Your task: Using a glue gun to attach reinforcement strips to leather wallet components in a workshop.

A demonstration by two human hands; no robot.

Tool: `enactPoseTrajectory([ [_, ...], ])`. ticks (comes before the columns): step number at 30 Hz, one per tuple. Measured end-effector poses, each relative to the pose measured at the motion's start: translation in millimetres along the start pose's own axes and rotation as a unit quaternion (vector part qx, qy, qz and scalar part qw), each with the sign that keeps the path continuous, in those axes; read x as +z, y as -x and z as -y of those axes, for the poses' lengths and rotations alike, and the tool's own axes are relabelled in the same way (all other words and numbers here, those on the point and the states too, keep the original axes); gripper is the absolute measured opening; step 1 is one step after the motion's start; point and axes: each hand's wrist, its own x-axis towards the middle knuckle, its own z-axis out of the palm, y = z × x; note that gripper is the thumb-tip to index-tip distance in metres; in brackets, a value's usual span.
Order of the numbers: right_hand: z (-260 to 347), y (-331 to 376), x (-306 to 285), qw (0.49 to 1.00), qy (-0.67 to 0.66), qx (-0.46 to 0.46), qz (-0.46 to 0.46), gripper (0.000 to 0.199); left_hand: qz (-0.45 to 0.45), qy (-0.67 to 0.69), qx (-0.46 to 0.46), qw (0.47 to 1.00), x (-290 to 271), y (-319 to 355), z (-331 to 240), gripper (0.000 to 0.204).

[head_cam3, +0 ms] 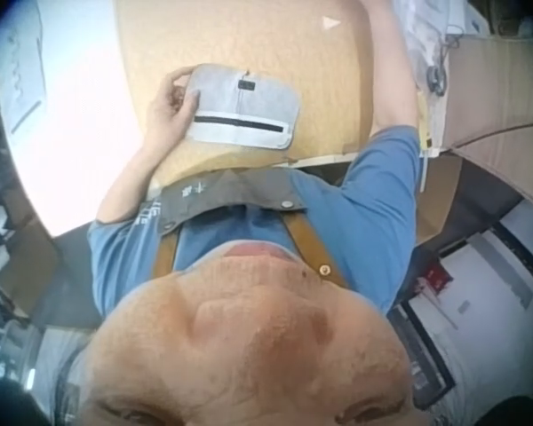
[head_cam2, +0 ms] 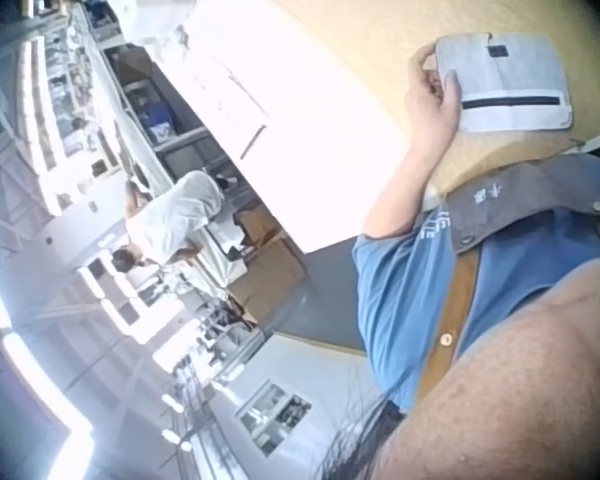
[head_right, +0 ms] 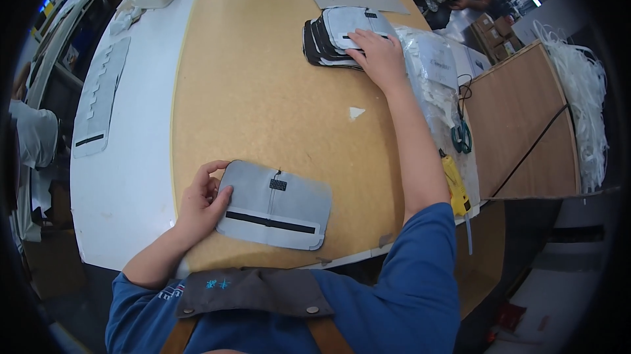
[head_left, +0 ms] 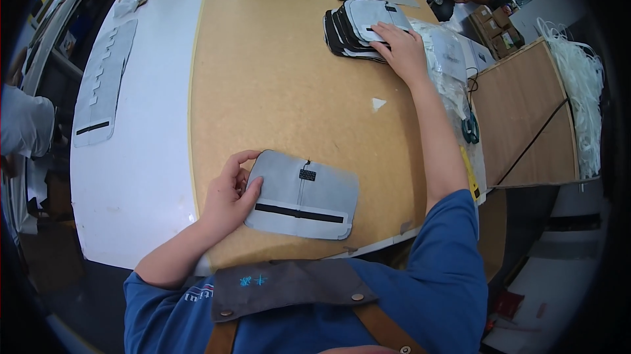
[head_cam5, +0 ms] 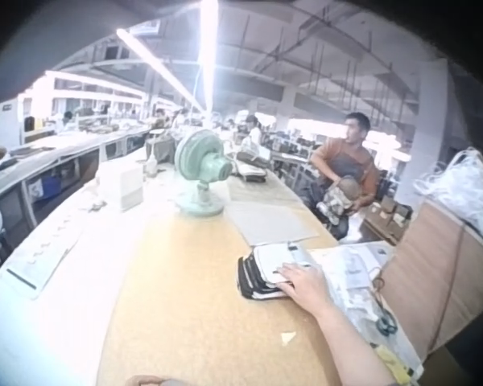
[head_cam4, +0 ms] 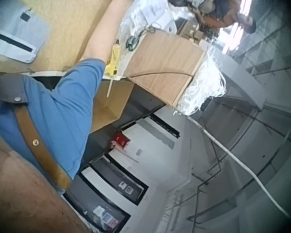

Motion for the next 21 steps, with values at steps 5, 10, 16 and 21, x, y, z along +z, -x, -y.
enactPoseTrajectory([
  [5,-6.3,-8.8,2.7,0.999,-0.033,-0.004,-0.025,0.024,0.021,-0.016,0.024,0.999,-0.5,2.8,-2.0,0.043],
  [10,-14.3,-10.3,-29.4,0.954,0.013,0.107,-0.280,0.017,-0.045,-0.024,0.033,0.998,-0.3,6.7,-5.7,0.039],
  [16,77.4,39.2,-153.5,0.928,0.078,-0.042,-0.362,0.020,-0.026,0.100,0.006,0.995,-23.5,5.2,-3.3,0.030],
  [21,184.1,149.2,-212.7,0.979,-0.050,-0.187,-0.064,0.028,0.209,0.302,-0.150,0.918,-4.1,19.4,-28.6,0.053],
])
